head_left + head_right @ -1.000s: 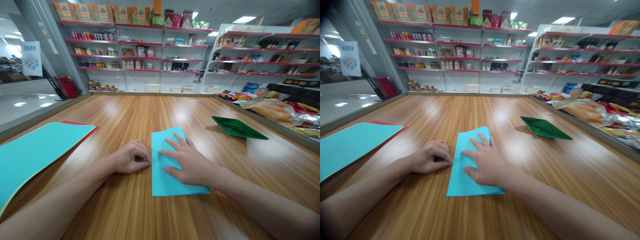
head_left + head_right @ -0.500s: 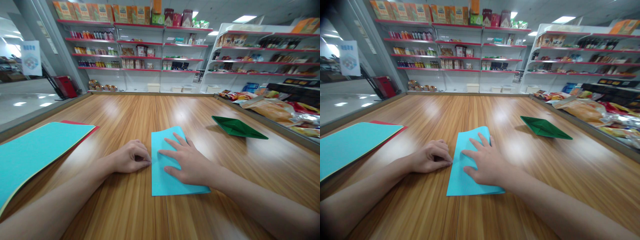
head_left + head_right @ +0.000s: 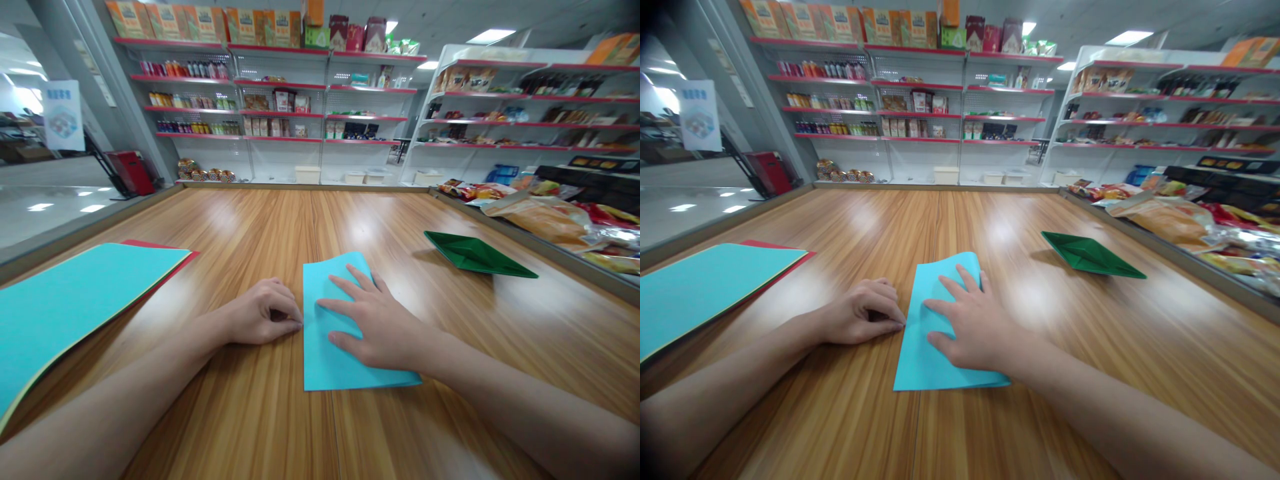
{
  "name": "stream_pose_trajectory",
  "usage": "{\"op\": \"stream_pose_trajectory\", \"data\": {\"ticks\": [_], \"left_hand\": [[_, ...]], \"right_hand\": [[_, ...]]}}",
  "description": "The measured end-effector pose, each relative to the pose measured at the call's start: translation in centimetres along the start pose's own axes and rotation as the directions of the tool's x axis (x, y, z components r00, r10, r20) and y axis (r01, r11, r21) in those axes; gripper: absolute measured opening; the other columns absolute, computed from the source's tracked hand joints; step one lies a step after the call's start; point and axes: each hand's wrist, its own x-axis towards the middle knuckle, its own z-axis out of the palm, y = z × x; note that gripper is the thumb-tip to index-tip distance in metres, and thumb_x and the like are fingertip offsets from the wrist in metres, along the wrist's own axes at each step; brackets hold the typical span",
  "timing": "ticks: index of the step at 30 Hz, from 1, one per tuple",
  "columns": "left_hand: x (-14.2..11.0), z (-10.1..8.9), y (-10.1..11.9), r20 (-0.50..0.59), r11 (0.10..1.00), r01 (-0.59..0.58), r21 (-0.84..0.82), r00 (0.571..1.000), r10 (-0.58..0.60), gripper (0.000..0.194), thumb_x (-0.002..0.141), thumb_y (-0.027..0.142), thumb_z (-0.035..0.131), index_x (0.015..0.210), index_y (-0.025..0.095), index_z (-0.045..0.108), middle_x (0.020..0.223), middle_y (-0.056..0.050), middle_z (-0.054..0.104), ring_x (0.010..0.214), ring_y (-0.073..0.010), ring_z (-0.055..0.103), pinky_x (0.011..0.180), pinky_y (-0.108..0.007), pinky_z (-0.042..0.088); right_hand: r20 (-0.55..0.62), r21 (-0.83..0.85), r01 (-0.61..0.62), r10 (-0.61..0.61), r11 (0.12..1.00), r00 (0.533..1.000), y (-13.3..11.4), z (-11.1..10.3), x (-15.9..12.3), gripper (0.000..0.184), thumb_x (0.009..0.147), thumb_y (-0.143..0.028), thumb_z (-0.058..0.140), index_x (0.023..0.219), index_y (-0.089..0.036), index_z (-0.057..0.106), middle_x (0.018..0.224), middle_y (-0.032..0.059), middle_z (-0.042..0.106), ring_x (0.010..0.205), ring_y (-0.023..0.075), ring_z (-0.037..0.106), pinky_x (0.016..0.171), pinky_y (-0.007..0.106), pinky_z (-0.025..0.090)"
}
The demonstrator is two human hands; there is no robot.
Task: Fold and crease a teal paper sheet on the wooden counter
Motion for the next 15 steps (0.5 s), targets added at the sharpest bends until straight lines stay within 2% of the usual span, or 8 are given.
{"op": "stream_pose_trajectory", "data": {"ticks": [15], "left_hand": [[0.04, -0.06, -0.04, 0.009, 1.000, 0.020, -0.006, 1.000, -0.020, 0.010, 0.081, 0.016, 0.062, 0.077, 0.016, 0.071, 0.068, -0.002, 0.065, 0.063, -0.0110, 0.057, 0.065, -0.026, 0.039]], "right_hand": [[-0.007, -0.004, 0.014, -0.014, 1.000, 1.000, 0.15, 0.23, 0.04, 0.049, 0.083, -0.051, 0.051, 0.129, -0.033, 0.054, 0.144, 0.0090, 0.038, 0.136, 0.0417, 0.016, 0.102, 0.064, 0.019]]}}
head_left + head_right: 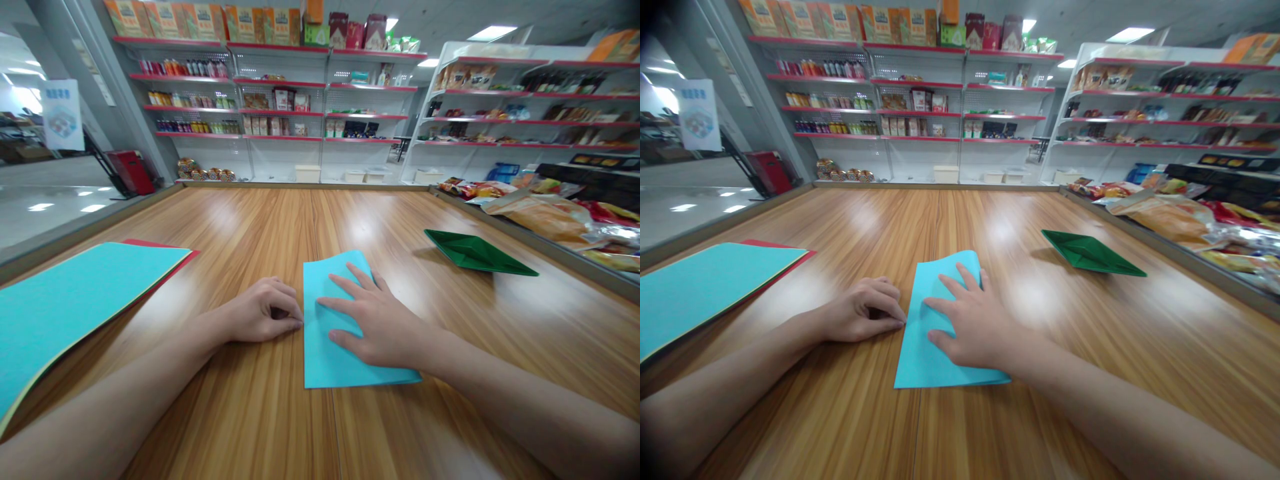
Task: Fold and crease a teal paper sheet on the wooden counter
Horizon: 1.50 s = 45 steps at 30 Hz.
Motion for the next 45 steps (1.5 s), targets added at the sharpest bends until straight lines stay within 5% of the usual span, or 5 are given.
{"op": "stream_pose_trajectory", "data": {"ticks": [11, 20, 45], "left_hand": [[-0.09, 0.07, -0.06, -0.008, 1.000, 0.009, -0.008, 1.000, -0.010, 0.012, 0.082, 0.018, 0.061, 0.078, 0.016, 0.072, 0.069, -0.003, 0.061, 0.063, -0.0108, 0.055, 0.061, -0.024, 0.041], [0.02, -0.05, 0.28, -0.035, 0.996, 0.012, -0.090, 0.999, -0.015, 0.011, 0.080, 0.014, 0.062, 0.078, 0.016, 0.072, 0.095, -0.008, 0.060, 0.082, -0.0141, 0.059, 0.071, -0.026, 0.047], [-0.19, 0.15, -0.21, -0.015, 0.995, 0.050, -0.088, 0.999, -0.052, 0.010, 0.080, 0.018, 0.063, 0.079, 0.016, 0.073, 0.104, -0.008, 0.058, 0.073, -0.0109, 0.056, 0.063, -0.024, 0.044]], "right_hand": [[0.001, -0.001, -0.005, 0.005, 1.000, 1.000, -0.04, -0.09, 0.08, 0.049, 0.084, -0.051, 0.050, 0.129, -0.033, 0.053, 0.144, 0.0088, 0.037, 0.136, 0.0417, 0.016, 0.102, 0.064, 0.020], [0.007, -0.005, -0.008, 0.008, 1.000, 1.000, -0.21, -0.27, 0.00, 0.049, 0.083, -0.050, 0.051, 0.129, -0.033, 0.053, 0.143, 0.0090, 0.038, 0.136, 0.0417, 0.017, 0.102, 0.065, 0.018], [0.007, -0.034, 0.018, -0.018, 0.999, 1.000, 0.05, -0.03, 0.03, 0.051, 0.085, -0.051, 0.048, 0.132, -0.033, 0.050, 0.144, 0.0083, 0.037, 0.136, 0.0421, 0.015, 0.102, 0.064, 0.019]]}}
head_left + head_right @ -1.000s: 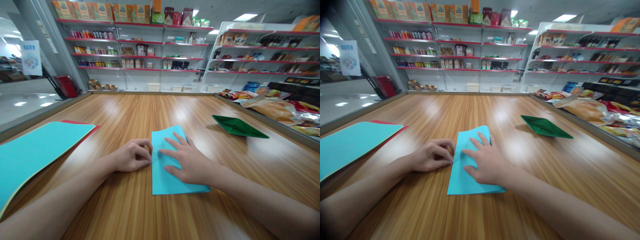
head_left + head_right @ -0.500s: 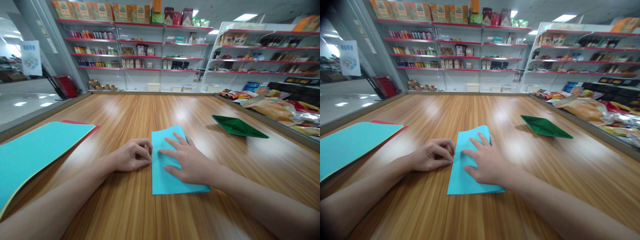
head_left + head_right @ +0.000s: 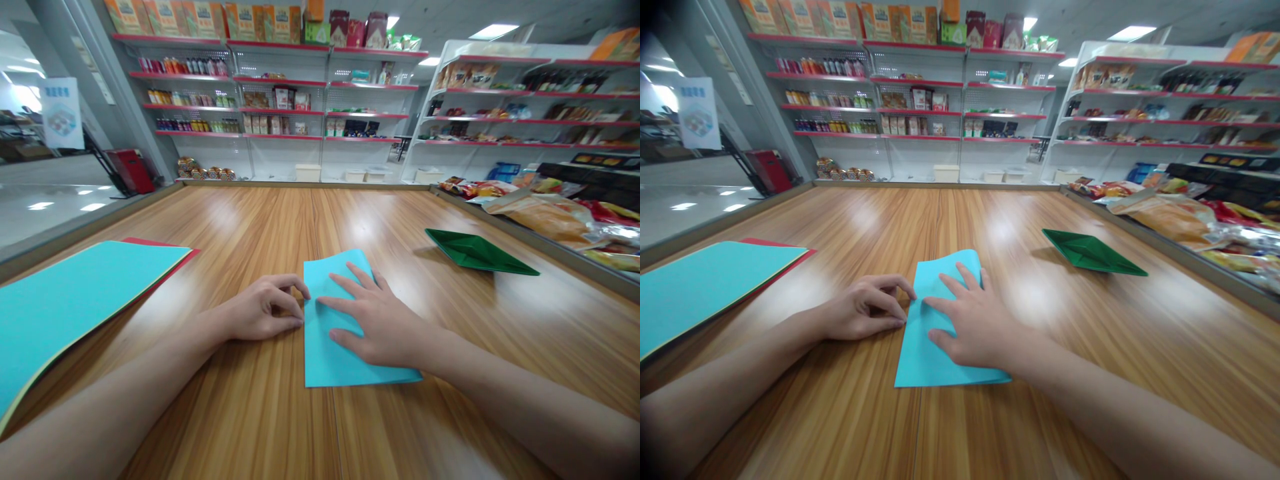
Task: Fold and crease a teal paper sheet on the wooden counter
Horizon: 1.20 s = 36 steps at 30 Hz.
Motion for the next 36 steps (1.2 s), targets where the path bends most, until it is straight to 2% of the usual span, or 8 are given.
{"op": "stream_pose_trajectory", "data": {"ticks": [6, 16, 22, 26, 29, 32, 36], "left_hand": [[0.1, -0.2, 0.2, -0.001, 1.000, -0.013, -0.014, 1.000, 0.013, 0.010, 0.081, 0.017, 0.062, 0.080, 0.016, 0.072, 0.102, -0.008, 0.059, 0.084, -0.0140, 0.059, 0.073, -0.026, 0.047], [0.1, -0.3, 0.6, 0.015, 1.000, 0.021, 0.002, 1.000, -0.021, 0.011, 0.081, 0.019, 0.062, 0.079, 0.017, 0.073, 0.102, -0.008, 0.060, 0.081, -0.0139, 0.060, 0.069, -0.026, 0.047], [0.3, -0.5, 0.8, 0.055, 0.998, 0.045, 0.038, 0.997, -0.047, 0.012, 0.081, 0.016, 0.060, 0.078, 0.016, 0.071, 0.097, -0.007, 0.061, 0.090, -0.0153, 0.061, 0.077, -0.025, 0.047], [0.8, -0.9, 2.1, 0.147, 0.978, 0.063, 0.197, 0.985, -0.093, 0.015, 0.083, 0.019, 0.056, 0.076, 0.015, 0.068, 0.089, -0.007, 0.061, 0.082, -0.0157, 0.061, 0.073, -0.027, 0.046], [1.7, -0.8, 4.0, 0.189, 0.920, 0.099, 0.379, 0.965, -0.182, 0.027, 0.084, 0.040, 0.057, 0.083, 0.015, 0.066, 0.083, -0.007, 0.061, 0.076, -0.0191, 0.059, 0.070, -0.031, 0.046], [2.4, -0.3, 5.9, 0.179, 0.862, 0.121, 0.491, 0.955, -0.236, 0.053, 0.074, 0.059, 0.063, 0.100, 0.013, 0.063, 0.091, -0.011, 0.062, 0.085, -0.0260, 0.058, 0.076, -0.039, 0.046], [2.8, 0.6, 7.2, 0.178, 0.805, 0.152, 0.574, 0.936, -0.304, 0.052, 0.072, 0.056, 0.066, 0.094, 0.010, 0.065, 0.093, -0.014, 0.062, 0.094, -0.0303, 0.056, 0.085, -0.043, 0.044]], "right_hand": [[0.003, 0.004, -0.003, 0.003, 1.000, 1.000, 0.1, 0.0, 0.0, 0.052, 0.085, -0.052, 0.048, 0.133, -0.034, 0.049, 0.144, 0.0084, 0.037, 0.136, 0.0425, 0.015, 0.102, 0.065, 0.019], [-0.003, 0.012, -0.006, 0.006, 1.000, 1.000, 0.1, 0.2, 0.0, 0.052, 0.084, -0.052, 0.049, 0.132, -0.034, 0.050, 0.144, 0.0084, 0.037, 0.136, 0.0428, 0.015, 0.101, 0.064, 0.019], [-0.001, 0.031, -0.018, 0.018, 0.999, 1.000, 0.0, 0.1, 0.0, 0.049, 0.084, -0.050, 0.050, 0.130, -0.033, 0.053, 0.143, 0.0090, 0.038, 0.136, 0.0429, 0.016, 0.101, 0.064, 0.021], [-0.023, 0.031, -0.003, 0.004, 1.000, 1.000, 0.0, 0.2, -0.1, 0.047, 0.084, -0.049, 0.050, 0.128, -0.031, 0.055, 0.142, 0.0096, 0.039, 0.135, 0.0428, 0.017, 0.101, 0.063, 0.020], [-0.037, 0.022, 0.014, -0.013, 1.000, 0.999, 0.0, 0.2, -0.1, 0.046, 0.084, -0.049, 0.050, 0.126, -0.030, 0.056, 0.139, 0.0105, 0.042, 0.135, 0.0422, 0.017, 0.101, 0.063, 0.020], [-0.049, 0.019, 0.034, -0.033, 0.999, 0.998, 0.0, 0.2, -0.1, 0.047, 0.084, -0.047, 0.051, 0.128, -0.029, 0.053, 0.135, 0.0112, 0.044, 0.135, 0.0396, 0.020, 0.103, 0.062, 0.018], [-0.048, -0.002, 0.044, -0.045, 0.999, 0.998, 0.0, 0.3, -0.1, 0.048, 0.086, -0.046, 0.049, 0.130, -0.026, 0.051, 0.137, 0.0120, 0.042, 0.135, 0.0376, 0.020, 0.105, 0.061, 0.015]]}}
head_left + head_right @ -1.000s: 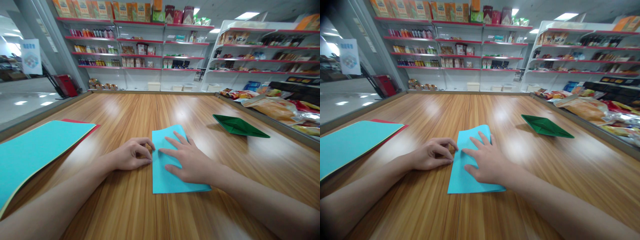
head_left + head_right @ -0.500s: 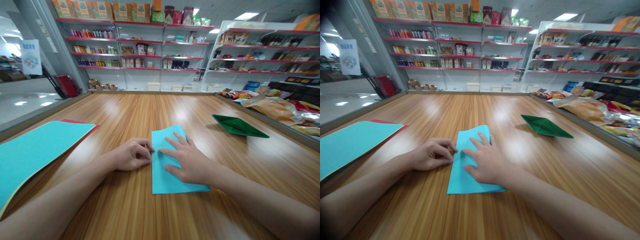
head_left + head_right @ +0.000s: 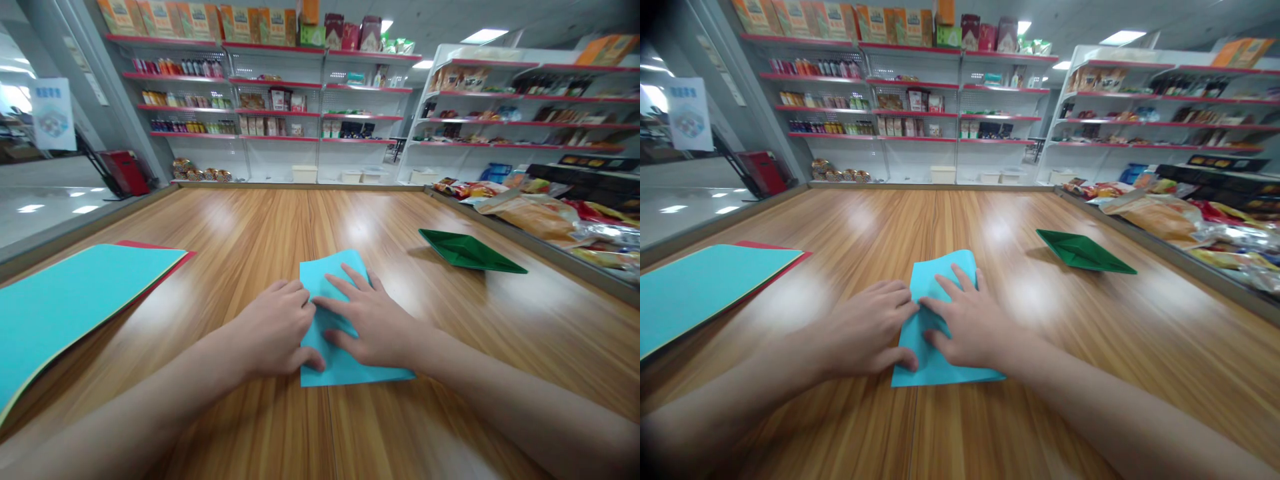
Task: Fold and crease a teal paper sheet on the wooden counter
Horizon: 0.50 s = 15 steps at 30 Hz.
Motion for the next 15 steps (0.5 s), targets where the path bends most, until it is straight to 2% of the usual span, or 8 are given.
{"op": "stream_pose_trajectory", "data": {"ticks": [6, 15], "left_hand": [[-0.09, -0.10, 0.38, 0.071, 0.999, 0.047, -0.016, 0.996, -0.046, 0.046, 0.073, 0.052, 0.068, 0.091, 0.010, 0.068, 0.093, -0.013, 0.061, 0.091, -0.0290, 0.056, 0.083, -0.041, 0.046], [0.07, 0.72, 0.01, 0.030, 1.000, 0.010, -0.009, 0.999, -0.010, 0.047, 0.073, 0.054, 0.066, 0.089, 0.009, 0.066, 0.090, -0.013, 0.059, 0.087, -0.0286, 0.056, 0.081, -0.043, 0.047]], "right_hand": [[0.009, -0.024, -0.006, 0.006, 1.000, 1.000, -0.10, 0.29, -0.15, 0.056, 0.088, -0.051, 0.043, 0.138, -0.026, 0.041, 0.140, 0.0126, 0.038, 0.136, 0.0404, 0.014, 0.103, 0.063, 0.015], [0.006, -0.053, -0.009, 0.010, 0.999, 1.000, -0.03, 1.00, -0.59, 0.059, 0.091, -0.055, 0.034, 0.142, -0.026, 0.035, 0.146, 0.0135, 0.031, 0.137, 0.0413, 0.012, 0.103, 0.065, 0.010]]}}
